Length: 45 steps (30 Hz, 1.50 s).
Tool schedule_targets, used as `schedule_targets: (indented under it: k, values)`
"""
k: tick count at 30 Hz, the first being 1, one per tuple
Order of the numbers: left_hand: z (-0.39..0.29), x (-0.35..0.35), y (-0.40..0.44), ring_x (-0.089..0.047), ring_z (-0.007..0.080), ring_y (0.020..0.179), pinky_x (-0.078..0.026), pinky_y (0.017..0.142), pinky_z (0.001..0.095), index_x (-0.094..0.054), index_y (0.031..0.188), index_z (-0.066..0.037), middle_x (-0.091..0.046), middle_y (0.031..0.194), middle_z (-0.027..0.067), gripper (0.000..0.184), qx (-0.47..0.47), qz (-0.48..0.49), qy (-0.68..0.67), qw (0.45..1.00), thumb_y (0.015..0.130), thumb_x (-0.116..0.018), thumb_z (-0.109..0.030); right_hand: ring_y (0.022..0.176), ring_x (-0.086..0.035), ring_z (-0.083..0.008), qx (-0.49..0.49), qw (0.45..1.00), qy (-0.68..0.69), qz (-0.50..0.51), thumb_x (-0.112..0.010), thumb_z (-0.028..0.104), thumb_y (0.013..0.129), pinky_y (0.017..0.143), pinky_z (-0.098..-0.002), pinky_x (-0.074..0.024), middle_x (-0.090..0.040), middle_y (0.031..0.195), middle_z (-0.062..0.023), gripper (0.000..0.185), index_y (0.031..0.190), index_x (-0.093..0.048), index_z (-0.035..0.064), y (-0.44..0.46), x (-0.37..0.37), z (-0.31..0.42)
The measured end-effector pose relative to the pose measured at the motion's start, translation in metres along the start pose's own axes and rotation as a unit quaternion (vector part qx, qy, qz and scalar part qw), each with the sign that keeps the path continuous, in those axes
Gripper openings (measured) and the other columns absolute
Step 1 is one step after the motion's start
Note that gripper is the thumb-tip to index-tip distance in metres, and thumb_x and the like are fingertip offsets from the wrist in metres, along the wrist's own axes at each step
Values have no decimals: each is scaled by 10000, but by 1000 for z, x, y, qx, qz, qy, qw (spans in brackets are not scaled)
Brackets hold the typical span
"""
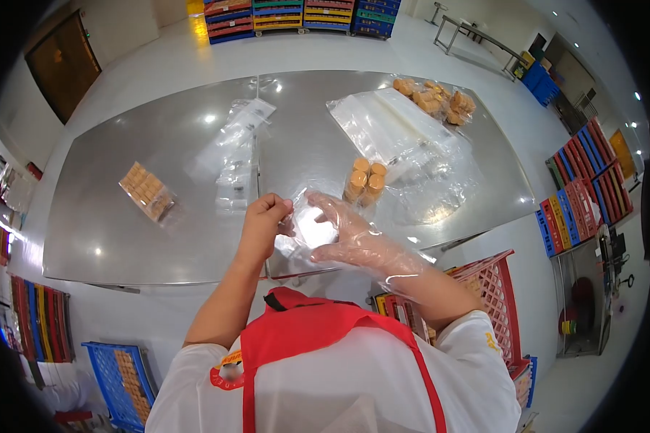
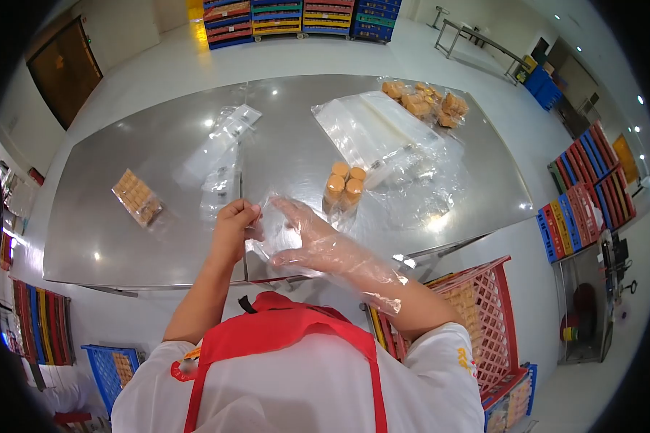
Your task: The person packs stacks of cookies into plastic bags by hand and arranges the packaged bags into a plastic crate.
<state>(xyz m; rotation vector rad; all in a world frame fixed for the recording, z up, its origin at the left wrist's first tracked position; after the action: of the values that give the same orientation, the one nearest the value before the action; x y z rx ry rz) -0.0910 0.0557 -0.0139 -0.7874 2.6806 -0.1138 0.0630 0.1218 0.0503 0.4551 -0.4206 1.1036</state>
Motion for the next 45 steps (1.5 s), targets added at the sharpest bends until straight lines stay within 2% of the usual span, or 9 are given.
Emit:
schedule_targets:
  k: [2, 5, 9, 12, 16, 19, 28, 35, 45]
  values:
    - [4, 8, 2, -524, 120, 560, -518, 488, 315, -569, 777, -44, -528, 683, 19, 179, 24, 7, 31, 999, 902, -638, -153, 1122, -590, -271, -162, 979, 56, 108, -802, 281, 790, 801, -350, -526, -469, 1380, -148, 773, 1435, -421, 90, -6, -8, -25]
    - [13, 9, 0, -559, 129, 568, -507, 488, 296, -586, 844, -31, -560, 710, 45, 146, 73, 14, 34, 997, 905, -641, -152, 1074, -606, -304, 29, 999, -29, -11, -771, 386, 803, 862, -385, -511, -535, 1325, -174, 725, 1378, -476, 57, -5, -2, 3]
    - [19, 28, 2, -559, 126, 576, -506, 511, 290, -592, 949, -22, -562, 719, 32, 104, 18, -71, 20, 997, 910, -617, -115, 1241, -516, -379, -54, 986, 126, 97, -714, 473, 832, 1016, -419, -440, -467, 1421, -211, 773, 1410, -443, 37, -5, -16, -6]
    - [25, 25, -9, -566, 123, 619, -501, 536, 283, -600, 984, -28, -576, 779, 20, 89, 5, -71, 23, 997, 911, -594, -79, 1336, -443, -363, -73, 982, -99, 142, -718, 312, 864, 1079, -393, -400, -360, 1496, -204, 783, 1487, -331, 36, -4, -31, -31]
    - [31, 20, -6, -582, 124, 681, -506, 583, 293, -626, 1007, -50, -595, 872, 5, 113, 37, -36, -11, 999, 912, -566, -48, 1235, -526, -328, 92, 989, -102, -52, -624, 335, 935, 998, -389, -448, -444, 1426, -241, 651, 1447, -387, 10, -7, -27, -7]
    - [33, 28, -3, -613, 135, 723, -527, 630, 306, -632, 1047, -32, -608, 869, 20, 158, 53, -7, -31, 998, 903, -569, -42, 1229, -525, -309, -117, 991, 26, 57, -619, 317, 942, 985, -392, -449, -430, 1440, -228, 611, 1430, -417, 11, -21, -10, -5]
    - [4, 89, 130, -613, 125, 723, -535, 644, 298, -636, 1118, -25, -614, 878, 22, 219, -20, -27, 80, 996, 922, -561, -87, 963, -654, -283, 62, 994, -53, -72, -621, 75, 903, 850, -380, -515, -664, 992, -171, 231, 1125, -636, 13, -74, 18, 11]
    - [7, 99, 214, -591, 170, 924, -492, 822, 336, -596, 1231, 11, -596, 1048, 90, 403, -103, -141, 247, 953, 937, -613, -264, 972, -633, -344, -196, 895, -59, -397, -644, 181, 896, 839, -412, -498, -636, 1016, -231, 287, 1070, -598, -43, -90, 59, -85]
    - [40, 65, 59, -540, 193, 1016, -451, 887, 324, -594, 1100, 12, -561, 1099, 109, 281, -196, -161, 292, 922, 926, -631, -205, 791, -602, -396, -264, 858, -117, -425, -629, 222, 882, 748, -467, -477, -619, 837, -213, 226, 861, -610, -2, -56, 45, -168]
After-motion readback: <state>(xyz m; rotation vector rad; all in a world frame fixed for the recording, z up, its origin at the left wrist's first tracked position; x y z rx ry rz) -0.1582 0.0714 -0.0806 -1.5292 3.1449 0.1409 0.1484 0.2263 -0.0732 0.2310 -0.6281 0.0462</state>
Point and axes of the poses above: each hand's wrist, its own y-axis towards the middle knuckle, its own x-axis out of the back of the hand, z = x × y, the point moved 7 cm from there along y, towards the middle knuckle
